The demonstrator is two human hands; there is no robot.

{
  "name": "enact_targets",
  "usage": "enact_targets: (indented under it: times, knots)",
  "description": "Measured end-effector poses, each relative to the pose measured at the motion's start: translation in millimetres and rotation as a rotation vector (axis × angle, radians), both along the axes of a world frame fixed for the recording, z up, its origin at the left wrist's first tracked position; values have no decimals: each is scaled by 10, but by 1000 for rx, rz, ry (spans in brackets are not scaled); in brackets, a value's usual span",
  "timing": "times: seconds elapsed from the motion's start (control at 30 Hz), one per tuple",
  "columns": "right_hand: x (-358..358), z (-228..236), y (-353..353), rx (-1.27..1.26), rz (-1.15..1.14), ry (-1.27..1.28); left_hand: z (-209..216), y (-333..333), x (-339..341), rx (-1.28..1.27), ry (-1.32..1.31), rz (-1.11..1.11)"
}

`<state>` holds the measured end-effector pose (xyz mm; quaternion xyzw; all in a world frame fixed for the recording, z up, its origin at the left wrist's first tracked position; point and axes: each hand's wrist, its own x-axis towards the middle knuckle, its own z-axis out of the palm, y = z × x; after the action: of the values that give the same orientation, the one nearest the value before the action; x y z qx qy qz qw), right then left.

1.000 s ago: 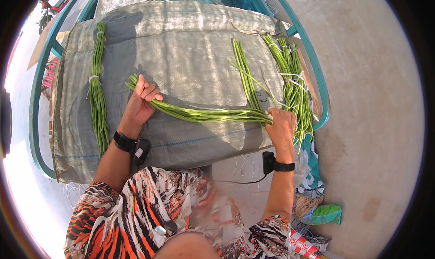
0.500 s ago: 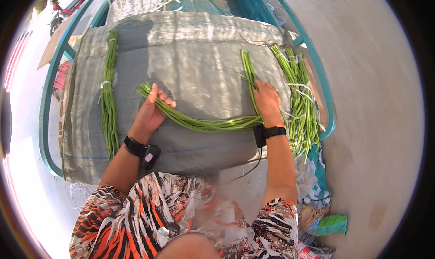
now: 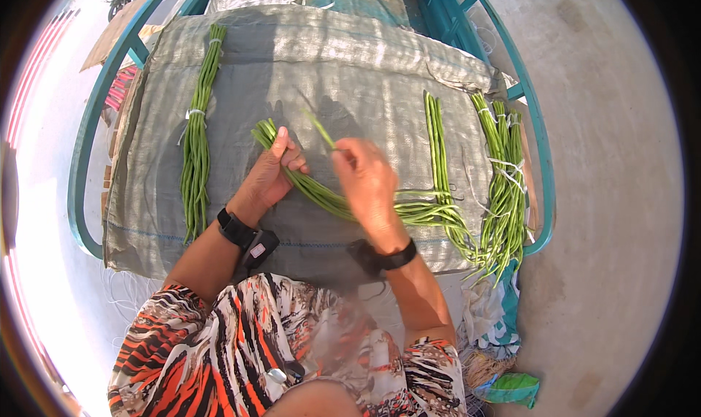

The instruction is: The person gathers long green beans into a bundle and ties it with a white plastic tie while working in the back of a truck.

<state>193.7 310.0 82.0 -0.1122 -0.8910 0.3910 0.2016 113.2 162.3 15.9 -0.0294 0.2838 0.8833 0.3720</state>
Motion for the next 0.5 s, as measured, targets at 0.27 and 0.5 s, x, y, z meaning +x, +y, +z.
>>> enact_targets:
  times: [0.27, 0.5]
  knots:
    - [-91, -110, -427, -73, 48, 41, 24, 50, 42, -35, -1, 56]
    - [-64, -103, -517, 218, 48, 92, -52, 2, 22, -92, 27, 41]
